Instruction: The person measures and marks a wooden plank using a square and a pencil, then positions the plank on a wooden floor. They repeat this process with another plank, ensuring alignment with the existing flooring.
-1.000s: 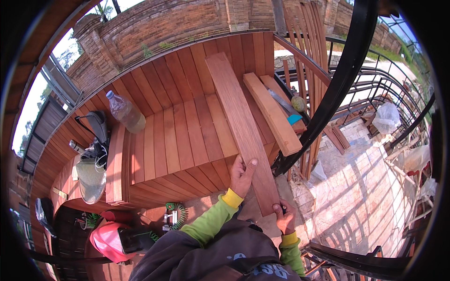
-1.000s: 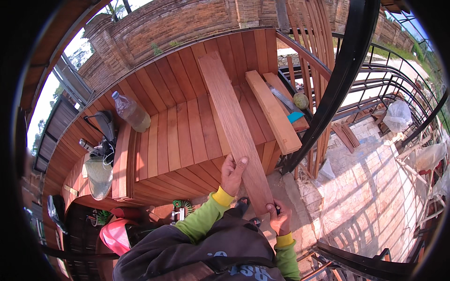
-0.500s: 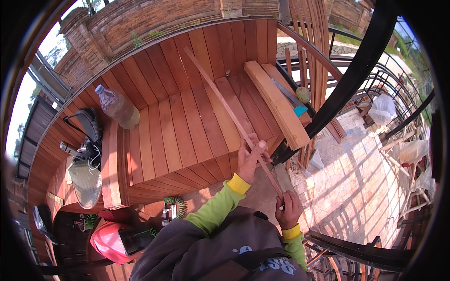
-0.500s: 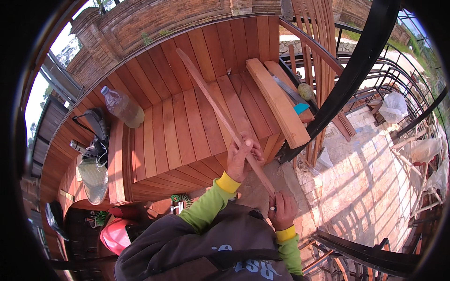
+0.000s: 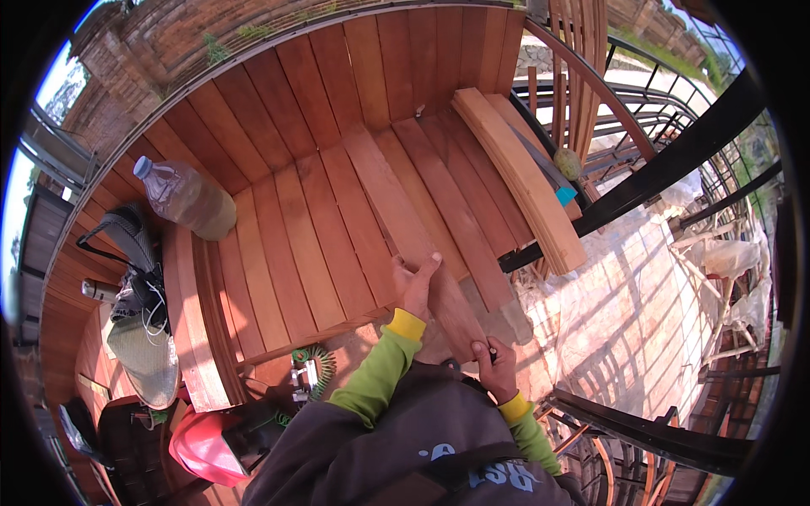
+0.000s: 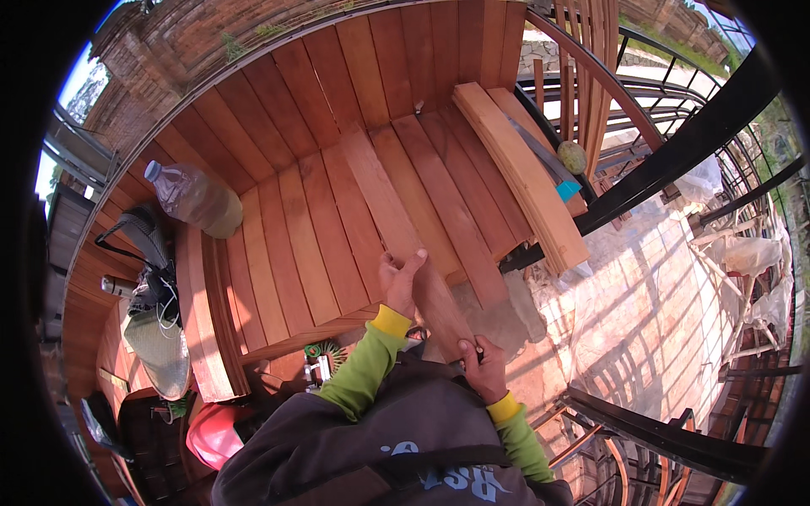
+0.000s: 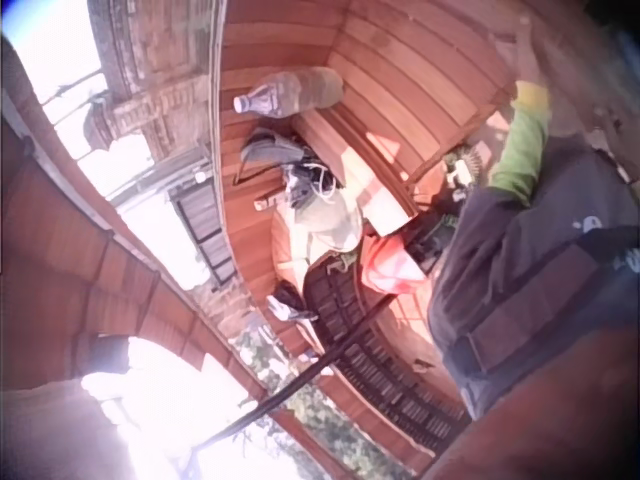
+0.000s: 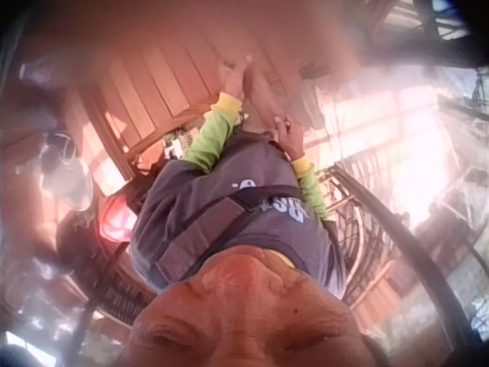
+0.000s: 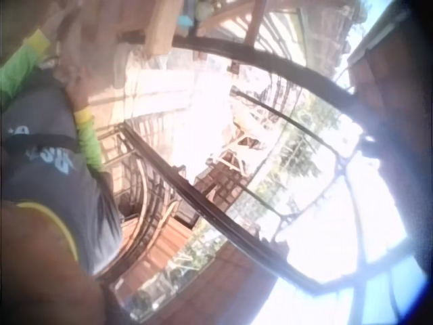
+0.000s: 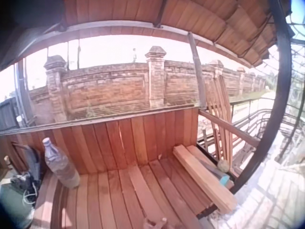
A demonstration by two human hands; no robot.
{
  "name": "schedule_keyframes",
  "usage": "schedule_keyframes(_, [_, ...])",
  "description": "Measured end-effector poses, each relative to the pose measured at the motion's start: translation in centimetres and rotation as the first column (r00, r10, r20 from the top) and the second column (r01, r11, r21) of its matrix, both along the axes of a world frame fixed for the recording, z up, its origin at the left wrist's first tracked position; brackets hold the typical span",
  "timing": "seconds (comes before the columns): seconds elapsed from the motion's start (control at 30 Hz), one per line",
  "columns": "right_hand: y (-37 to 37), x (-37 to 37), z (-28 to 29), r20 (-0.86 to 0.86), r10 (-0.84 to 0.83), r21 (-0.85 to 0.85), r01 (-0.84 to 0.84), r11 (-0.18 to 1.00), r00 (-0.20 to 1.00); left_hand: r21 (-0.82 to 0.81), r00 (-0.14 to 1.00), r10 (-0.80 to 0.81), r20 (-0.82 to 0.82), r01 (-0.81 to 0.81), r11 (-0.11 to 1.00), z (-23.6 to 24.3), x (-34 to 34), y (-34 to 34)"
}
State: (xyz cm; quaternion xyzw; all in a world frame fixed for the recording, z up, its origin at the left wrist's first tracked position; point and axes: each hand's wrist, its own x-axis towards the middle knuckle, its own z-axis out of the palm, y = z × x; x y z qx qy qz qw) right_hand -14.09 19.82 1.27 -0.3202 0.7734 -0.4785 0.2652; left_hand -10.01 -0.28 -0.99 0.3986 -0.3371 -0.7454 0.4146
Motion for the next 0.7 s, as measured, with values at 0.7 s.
schedule_keyframes(0.7, [-3.3,1.0,1.8,0.763,0.081,-0.338,0.288,0.896,0.642,-0.18,0.982,-0.118,-0.149,0.09,0.98,-1.5,-0.1,-7.6])
